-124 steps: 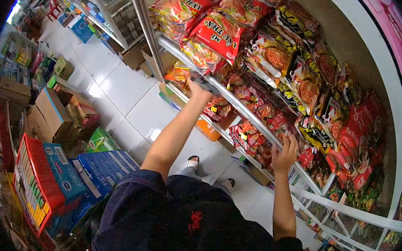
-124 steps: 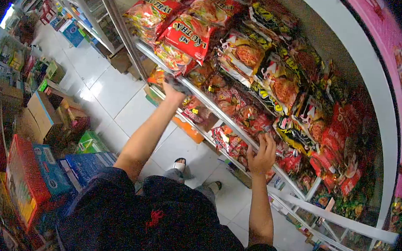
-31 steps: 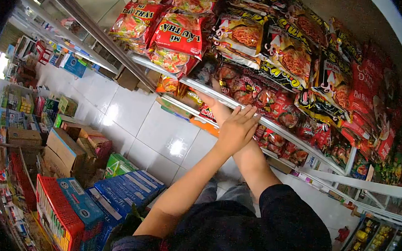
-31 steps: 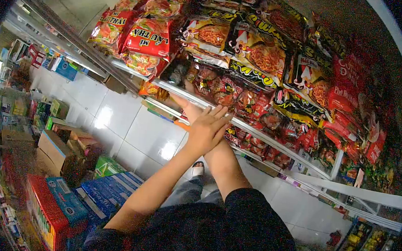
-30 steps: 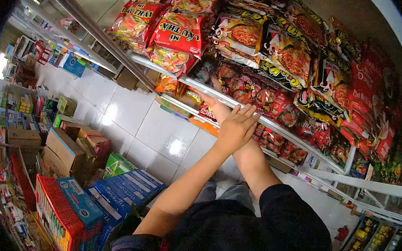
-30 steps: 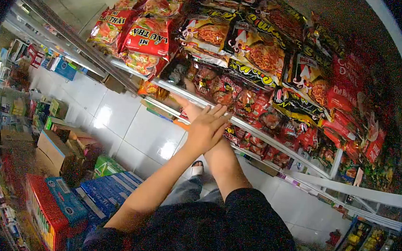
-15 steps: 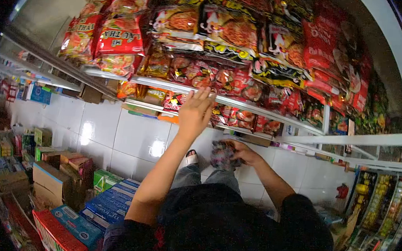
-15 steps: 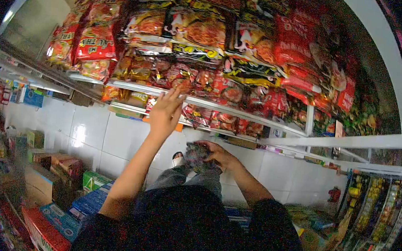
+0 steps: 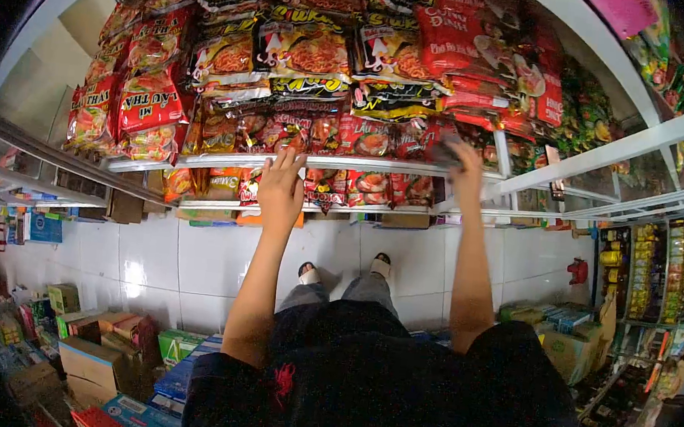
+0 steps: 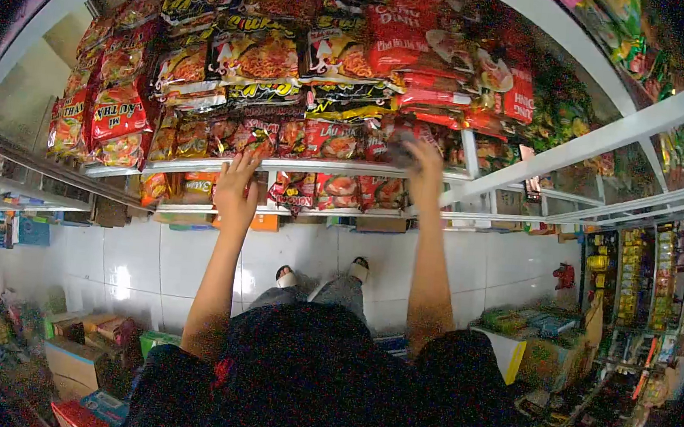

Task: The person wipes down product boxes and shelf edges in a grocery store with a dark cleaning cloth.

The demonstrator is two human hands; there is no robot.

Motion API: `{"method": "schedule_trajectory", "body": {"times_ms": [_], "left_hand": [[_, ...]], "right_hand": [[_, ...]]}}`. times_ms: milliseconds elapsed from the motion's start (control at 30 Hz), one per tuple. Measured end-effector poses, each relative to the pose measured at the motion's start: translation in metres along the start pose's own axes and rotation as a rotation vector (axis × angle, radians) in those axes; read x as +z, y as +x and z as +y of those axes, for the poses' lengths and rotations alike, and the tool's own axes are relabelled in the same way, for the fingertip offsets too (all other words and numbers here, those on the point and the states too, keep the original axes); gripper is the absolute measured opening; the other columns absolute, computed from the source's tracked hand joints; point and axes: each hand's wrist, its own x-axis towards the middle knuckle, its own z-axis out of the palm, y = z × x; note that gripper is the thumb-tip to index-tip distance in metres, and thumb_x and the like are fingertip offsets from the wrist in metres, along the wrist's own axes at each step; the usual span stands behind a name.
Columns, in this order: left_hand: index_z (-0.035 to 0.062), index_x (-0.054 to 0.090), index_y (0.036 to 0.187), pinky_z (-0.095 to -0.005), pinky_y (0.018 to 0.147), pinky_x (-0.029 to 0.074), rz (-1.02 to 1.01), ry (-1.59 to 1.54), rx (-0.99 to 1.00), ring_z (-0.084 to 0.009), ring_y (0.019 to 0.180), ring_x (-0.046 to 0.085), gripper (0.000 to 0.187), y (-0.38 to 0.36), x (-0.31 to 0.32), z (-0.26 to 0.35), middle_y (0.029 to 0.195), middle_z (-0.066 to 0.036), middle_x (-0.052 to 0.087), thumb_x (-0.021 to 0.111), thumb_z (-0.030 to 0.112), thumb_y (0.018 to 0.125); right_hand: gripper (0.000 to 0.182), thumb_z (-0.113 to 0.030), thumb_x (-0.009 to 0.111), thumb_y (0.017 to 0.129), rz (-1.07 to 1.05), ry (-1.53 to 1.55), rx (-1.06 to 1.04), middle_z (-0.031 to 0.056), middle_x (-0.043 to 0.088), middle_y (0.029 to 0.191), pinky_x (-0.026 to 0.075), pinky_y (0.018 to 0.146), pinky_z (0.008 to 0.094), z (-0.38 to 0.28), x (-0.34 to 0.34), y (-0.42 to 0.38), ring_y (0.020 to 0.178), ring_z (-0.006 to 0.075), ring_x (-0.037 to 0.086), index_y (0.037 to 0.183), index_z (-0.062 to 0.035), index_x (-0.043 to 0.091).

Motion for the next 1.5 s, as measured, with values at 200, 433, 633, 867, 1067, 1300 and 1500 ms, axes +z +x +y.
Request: {"method": "schedule_trajectory", "body": {"times_ms": [200,433,633,867,1067,1300,1500], "left_hand": [[0.0087,0.058,0.104,-0.0442,0.096,0.03,0.017,-0.017,-0.015,-0.028,0.11,0.047,0.035,-0.003,0.005,-0.002,0.114,-0.012,0.053,0.05,0.002,0.07],[0.0081,0.058,0.105,-0.0437,0.098,0.028,-0.001,-0.049,0.006,-0.0277,0.112,0.044,0.037,-0.004,0.002,-0.001,0.116,-0.012,0.051,0.05,0.001,0.069],[0.0065,0.056,0.107,-0.046,0.099,0.026,-0.013,-0.075,0.005,-0.03,0.112,0.044,0.04,-0.003,0.0,0.002,0.117,-0.014,0.05,0.048,0.002,0.068],[0.0077,0.055,0.108,-0.0454,0.099,0.025,-0.037,-0.061,0.005,-0.0295,0.114,0.042,0.04,-0.004,-0.004,0.004,0.119,-0.013,0.049,0.047,0.002,0.069],[0.007,0.055,0.109,-0.0446,0.098,0.028,-0.068,-0.021,0.019,-0.0298,0.113,0.043,0.041,-0.003,-0.005,-0.001,0.118,-0.014,0.05,0.048,0.002,0.069],[0.0069,0.056,0.104,-0.0448,0.097,0.029,-0.033,-0.023,0.025,-0.0295,0.111,0.045,0.037,-0.004,-0.007,0.002,0.116,-0.014,0.051,0.051,0.002,0.068],[0.0059,0.055,0.105,-0.0433,0.096,0.031,-0.03,-0.075,0.028,-0.0292,0.11,0.046,0.035,-0.003,-0.006,-0.006,0.114,-0.016,0.052,0.051,0.003,0.071]], "right_hand": [[0.045,0.009,0.051,0.059,0.078,-0.226,-0.014,0.01,0.052,0.106,0.03,0.093,0.039,0.023,-0.024,0.025,0.102,0.0305,0.043,0.093,-0.017,0.064],[0.034,-0.004,0.059,0.062,-0.071,-0.026,-0.052,0.0142,0.045,0.115,0.027,0.095,0.0398,0.011,-0.001,0.015,0.111,0.032,0.037,0.093,-0.0176,0.062],[0.028,-0.022,0.073,0.062,0.146,0.003,0.12,0.0188,0.05,0.113,0.033,0.092,0.0393,0.025,-0.016,0.013,0.107,0.0338,0.043,0.088,-0.0126,0.067],[0.027,-0.027,0.07,0.062,0.118,-0.093,0.018,0.0133,0.05,0.102,0.03,0.089,0.0427,-0.035,0.026,0.005,0.101,0.0325,0.042,0.084,-0.0148,0.062],[0.028,-0.026,0.067,0.066,-0.042,0.025,0.017,0.0161,0.048,0.112,0.031,0.093,0.0413,-0.06,0.013,0.001,0.109,0.0336,0.038,0.091,-0.0163,0.062],[0.029,-0.029,0.066,0.069,0.186,-0.394,0.188,0.0138,0.047,0.112,0.034,0.088,0.0437,-0.003,-0.019,-0.004,0.105,0.0353,0.039,0.096,-0.0206,0.061],[0.032,-0.029,0.063,0.072,-0.037,-0.292,-0.062,0.0186,0.044,0.115,0.035,0.087,0.0436,-0.071,0.01,-0.011,0.1,0.0373,0.04,0.102,-0.0183,0.059]]}}
